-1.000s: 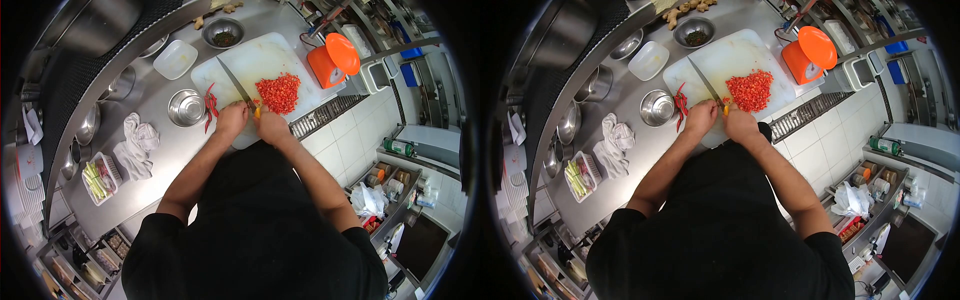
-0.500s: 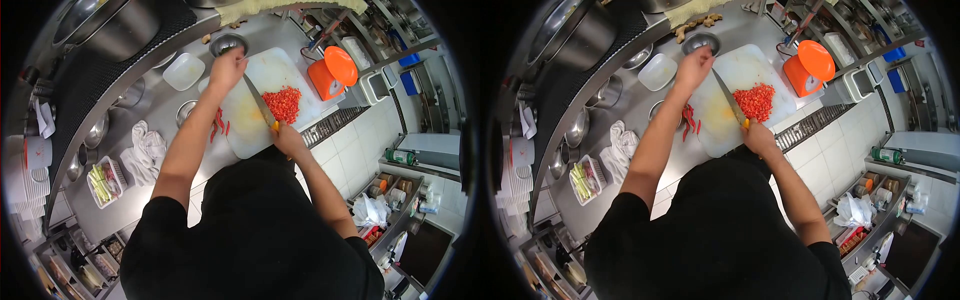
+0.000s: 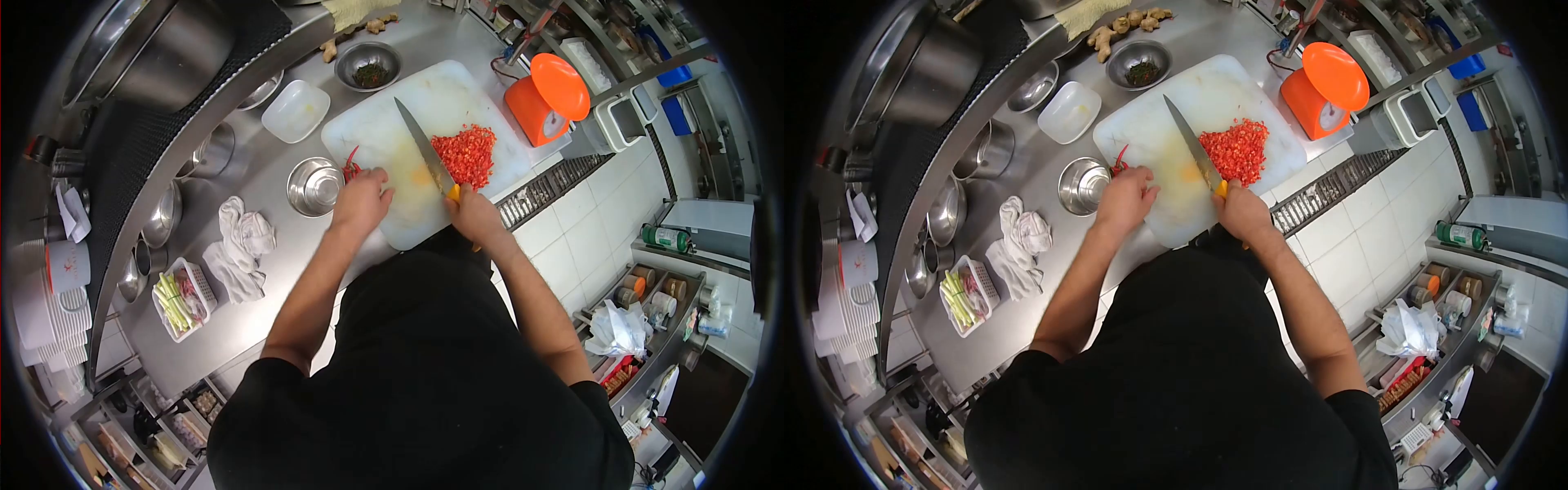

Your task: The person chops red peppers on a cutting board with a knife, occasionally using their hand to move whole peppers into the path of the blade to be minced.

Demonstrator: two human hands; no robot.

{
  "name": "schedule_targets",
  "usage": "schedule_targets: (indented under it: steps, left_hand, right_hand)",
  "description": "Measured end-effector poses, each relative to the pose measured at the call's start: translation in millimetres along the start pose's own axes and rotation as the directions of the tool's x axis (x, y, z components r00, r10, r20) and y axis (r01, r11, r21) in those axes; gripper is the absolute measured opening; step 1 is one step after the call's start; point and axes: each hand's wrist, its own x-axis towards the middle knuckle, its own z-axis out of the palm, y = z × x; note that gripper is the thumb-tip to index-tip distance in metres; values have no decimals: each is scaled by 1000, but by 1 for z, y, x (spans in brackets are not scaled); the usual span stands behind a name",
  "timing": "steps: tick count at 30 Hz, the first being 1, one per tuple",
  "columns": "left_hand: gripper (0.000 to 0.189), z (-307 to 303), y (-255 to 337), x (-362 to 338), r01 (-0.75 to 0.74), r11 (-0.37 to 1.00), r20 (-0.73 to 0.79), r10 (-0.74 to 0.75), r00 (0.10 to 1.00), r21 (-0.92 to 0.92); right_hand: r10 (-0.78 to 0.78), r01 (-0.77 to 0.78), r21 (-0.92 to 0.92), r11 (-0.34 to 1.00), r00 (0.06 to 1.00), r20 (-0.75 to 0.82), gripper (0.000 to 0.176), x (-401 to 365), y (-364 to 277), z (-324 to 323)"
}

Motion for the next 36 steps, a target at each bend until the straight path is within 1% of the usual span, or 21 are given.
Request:
schedule_targets:
  steps: [2, 5, 11, 17, 20, 23, 26, 29, 32, 35, 36]
  left_hand:
    - [23, 11, 2, -24, 72, 997, -20, -72, 997, 17]
    - [25, 28, -12, -35, 55, 997, -101, -50, 994, 46]
    - [23, 18, -21, -30, 65, 981, -44, -58, 997, 183]
    - [17, 24, -37, -27, 13, 982, -64, -1, 998, 191]
    - [15, 20, -34, -27, 20, 977, -27, -15, 1000, 210]
    - [15, 19, -37, -27, -35, 976, -1, 36, 999, 215]
    - [15, 23, -39, -26, -46, 970, -29, 54, 998, 240]
    - [16, 26, -43, -24, -112, 974, -84, 131, 988, 198]
    - [20, 21, -45, -19, -202, 961, -30, 212, 977, 191]
    - [24, 21, -43, -15, -231, 953, 25, 231, 973, 196]
    - [23, 20, -41, -14, -243, 948, 19, 244, 970, 204]
  right_hand:
    - [6, -6, 3, 1000, 1000, 11, 46, -2, -1, 1]
    - [14, -14, 3, 1000, 1000, 26, 45, 1, -1, 0]
    - [20, -19, -6, 1000, 999, 36, 45, 2, -3, -4]
    - [7, -7, 6, 1000, 1000, 19, 45, 1, -1, 0]
    - [13, -13, 8, 1000, 1000, 17, 45, 1, -1, -1]
    - [15, -15, -1, 1000, 1000, 15, 45, 1, -2, 1]
    - [19, -19, 1, 1000, 1000, 20, 45, 1, -2, -2]
    - [18, -18, 3, 1000, 1000, 21, 45, 2, -1, 0]
    - [17, -18, 4, 1000, 1000, 18, 45, 2, 0, 1]
    - [17, -17, 9, 1000, 1000, 17, 45, 1, -2, -2]
    - [15, -15, 10, 1000, 1000, 18, 45, 1, -2, -2]
